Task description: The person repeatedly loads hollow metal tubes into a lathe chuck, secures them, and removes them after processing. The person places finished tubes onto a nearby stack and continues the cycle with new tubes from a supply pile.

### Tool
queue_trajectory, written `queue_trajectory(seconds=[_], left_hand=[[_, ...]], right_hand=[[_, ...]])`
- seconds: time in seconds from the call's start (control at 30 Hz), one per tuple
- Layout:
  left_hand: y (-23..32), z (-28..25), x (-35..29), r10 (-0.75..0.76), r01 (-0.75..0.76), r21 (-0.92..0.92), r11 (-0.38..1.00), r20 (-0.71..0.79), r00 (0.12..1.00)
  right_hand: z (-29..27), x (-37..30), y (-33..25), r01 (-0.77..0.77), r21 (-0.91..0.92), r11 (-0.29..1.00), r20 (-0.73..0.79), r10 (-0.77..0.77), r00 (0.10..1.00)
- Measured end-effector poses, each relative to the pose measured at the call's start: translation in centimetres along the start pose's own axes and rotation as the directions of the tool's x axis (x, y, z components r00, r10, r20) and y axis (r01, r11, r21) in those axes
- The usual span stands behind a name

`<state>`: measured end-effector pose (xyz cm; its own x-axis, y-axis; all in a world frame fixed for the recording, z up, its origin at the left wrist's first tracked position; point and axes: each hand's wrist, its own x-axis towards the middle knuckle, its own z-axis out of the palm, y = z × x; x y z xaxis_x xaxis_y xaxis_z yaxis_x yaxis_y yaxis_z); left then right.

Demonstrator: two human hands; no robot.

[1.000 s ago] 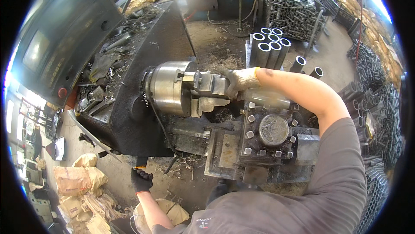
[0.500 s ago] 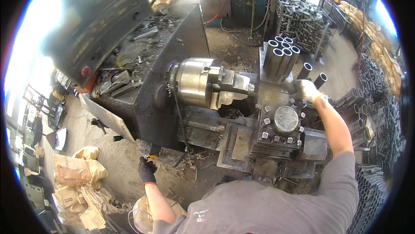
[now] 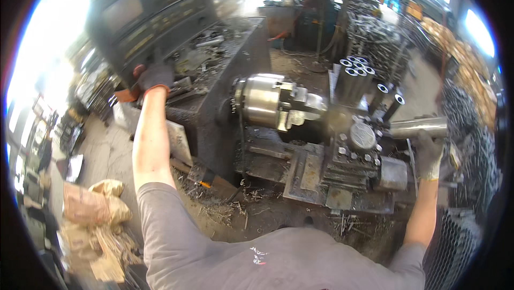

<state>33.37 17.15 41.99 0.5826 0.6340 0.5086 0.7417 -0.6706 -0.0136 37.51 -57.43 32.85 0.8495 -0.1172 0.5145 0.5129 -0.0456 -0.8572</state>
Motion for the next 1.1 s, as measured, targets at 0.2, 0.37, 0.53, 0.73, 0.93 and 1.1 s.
queue_trajectory(seconds=[0.2,0.37,0.53,0.73,0.93,1.1], left_hand=[[3.7,-1.8,-7.5,0.123,-0.204,-0.282,0.938,-0.279,0.952],[8.1,-3.5,-31.4,0.471,-0.330,-0.902,0.278,-0.171,0.865],[13.5,-7.0,-49.0,0.792,0.386,-0.918,0.094,0.303,0.530],[8.9,-3.6,-60.1,0.537,0.202,-0.756,0.623,0.601,0.592],[-7.4,3.9,-79.4,-0.098,0.547,-0.150,0.824,0.913,0.397],[-20.3,0.9,-106.0,-0.677,0.950,0.206,0.235,0.736,0.008]], right_hand=[[-1.0,-9.0,-4.1,0.004,-0.126,0.992,0.283,0.032,0.958],[1.4,-13.1,-3.7,-0.174,0.163,0.971,0.635,0.032,0.772],[5.8,-16.9,-1.0,-0.222,0.215,0.951,0.837,-0.062,0.544],[9.1,-22.6,0.5,-0.236,0.206,0.950,0.902,-0.091,0.422],[13.5,-27.6,-1.9,-0.245,0.121,0.962,0.990,-0.099,0.103],[20.2,-39.2,-6.4,-0.174,0.011,0.985,0.970,-0.053,-0.238]])
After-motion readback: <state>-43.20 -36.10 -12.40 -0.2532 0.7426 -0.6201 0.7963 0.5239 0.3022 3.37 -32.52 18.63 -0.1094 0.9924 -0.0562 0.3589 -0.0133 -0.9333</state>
